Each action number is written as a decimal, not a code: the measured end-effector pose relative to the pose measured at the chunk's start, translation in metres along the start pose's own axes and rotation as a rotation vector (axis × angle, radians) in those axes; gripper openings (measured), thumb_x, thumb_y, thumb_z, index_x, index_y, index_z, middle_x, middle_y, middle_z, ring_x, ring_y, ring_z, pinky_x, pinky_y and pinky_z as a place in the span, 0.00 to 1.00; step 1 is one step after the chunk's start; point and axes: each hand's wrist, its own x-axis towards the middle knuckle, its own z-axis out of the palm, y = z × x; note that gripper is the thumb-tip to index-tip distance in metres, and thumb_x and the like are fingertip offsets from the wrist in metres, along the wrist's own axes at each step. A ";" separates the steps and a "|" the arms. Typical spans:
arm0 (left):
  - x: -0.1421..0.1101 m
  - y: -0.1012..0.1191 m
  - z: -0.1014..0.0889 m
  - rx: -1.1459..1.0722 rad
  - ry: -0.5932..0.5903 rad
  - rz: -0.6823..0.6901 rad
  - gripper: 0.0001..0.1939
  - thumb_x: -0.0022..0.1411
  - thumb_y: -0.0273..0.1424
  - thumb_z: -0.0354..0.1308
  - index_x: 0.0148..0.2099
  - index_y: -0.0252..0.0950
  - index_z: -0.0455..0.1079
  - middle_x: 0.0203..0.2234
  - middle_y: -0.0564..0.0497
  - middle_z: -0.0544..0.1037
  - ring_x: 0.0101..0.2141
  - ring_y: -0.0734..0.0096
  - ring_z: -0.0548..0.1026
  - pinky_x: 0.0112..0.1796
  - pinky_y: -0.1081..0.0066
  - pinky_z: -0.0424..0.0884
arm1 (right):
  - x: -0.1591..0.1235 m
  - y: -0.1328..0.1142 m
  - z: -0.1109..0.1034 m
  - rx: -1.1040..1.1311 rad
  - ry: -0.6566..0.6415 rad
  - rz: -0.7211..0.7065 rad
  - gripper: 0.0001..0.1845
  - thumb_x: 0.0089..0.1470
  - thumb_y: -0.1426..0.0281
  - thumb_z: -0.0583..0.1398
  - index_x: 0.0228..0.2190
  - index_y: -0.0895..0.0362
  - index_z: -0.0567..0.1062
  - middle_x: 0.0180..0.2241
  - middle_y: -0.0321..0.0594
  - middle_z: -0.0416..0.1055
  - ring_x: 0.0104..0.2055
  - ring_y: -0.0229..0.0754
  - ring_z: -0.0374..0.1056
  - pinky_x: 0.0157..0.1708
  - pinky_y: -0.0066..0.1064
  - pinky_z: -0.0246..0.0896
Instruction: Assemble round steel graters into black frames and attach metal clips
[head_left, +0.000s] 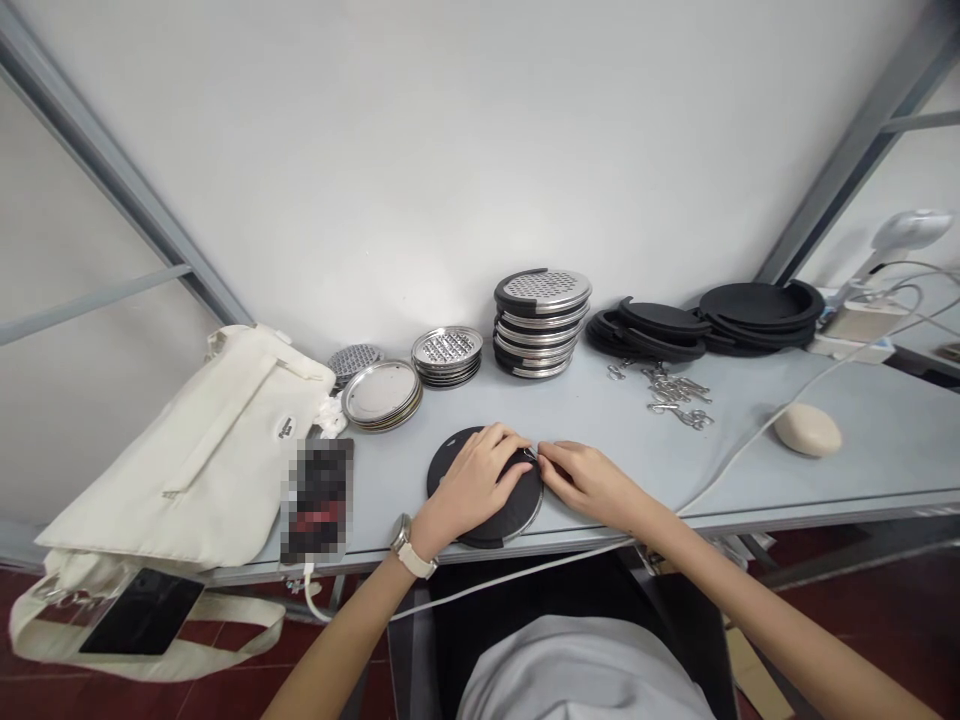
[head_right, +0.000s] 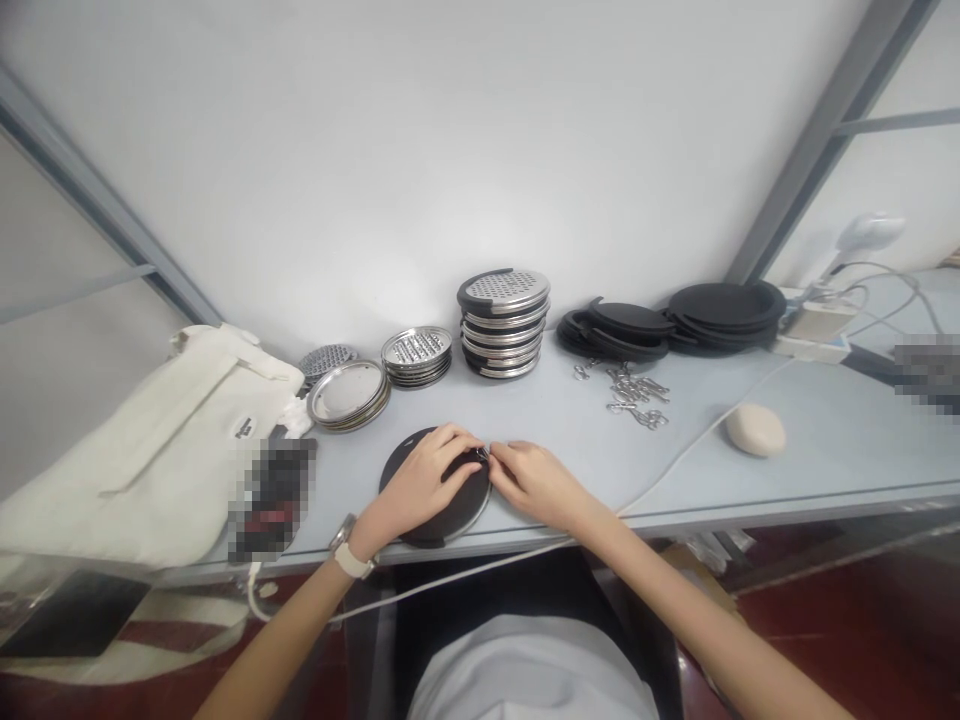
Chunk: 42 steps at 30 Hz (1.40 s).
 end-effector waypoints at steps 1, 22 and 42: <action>0.000 0.000 0.000 0.004 -0.002 0.002 0.11 0.67 0.31 0.49 0.50 0.38 0.65 0.41 0.49 0.70 0.44 0.66 0.69 0.47 0.64 0.65 | 0.000 0.000 0.000 -0.002 -0.001 0.000 0.12 0.62 0.70 0.47 0.28 0.56 0.66 0.25 0.37 0.67 0.25 0.37 0.61 0.28 0.27 0.52; 0.000 0.002 -0.001 0.018 -0.016 0.001 0.11 0.67 0.30 0.48 0.50 0.38 0.66 0.40 0.48 0.70 0.43 0.65 0.69 0.46 0.64 0.65 | 0.000 -0.002 0.002 -0.001 0.023 0.033 0.08 0.61 0.70 0.48 0.29 0.54 0.61 0.22 0.34 0.64 0.22 0.37 0.60 0.26 0.27 0.52; 0.000 0.003 -0.002 -0.001 -0.023 0.011 0.11 0.67 0.30 0.47 0.50 0.38 0.65 0.40 0.48 0.70 0.43 0.65 0.69 0.45 0.63 0.65 | 0.000 -0.002 0.004 -0.068 0.082 -0.005 0.11 0.59 0.73 0.49 0.25 0.54 0.62 0.21 0.34 0.63 0.22 0.36 0.58 0.25 0.27 0.50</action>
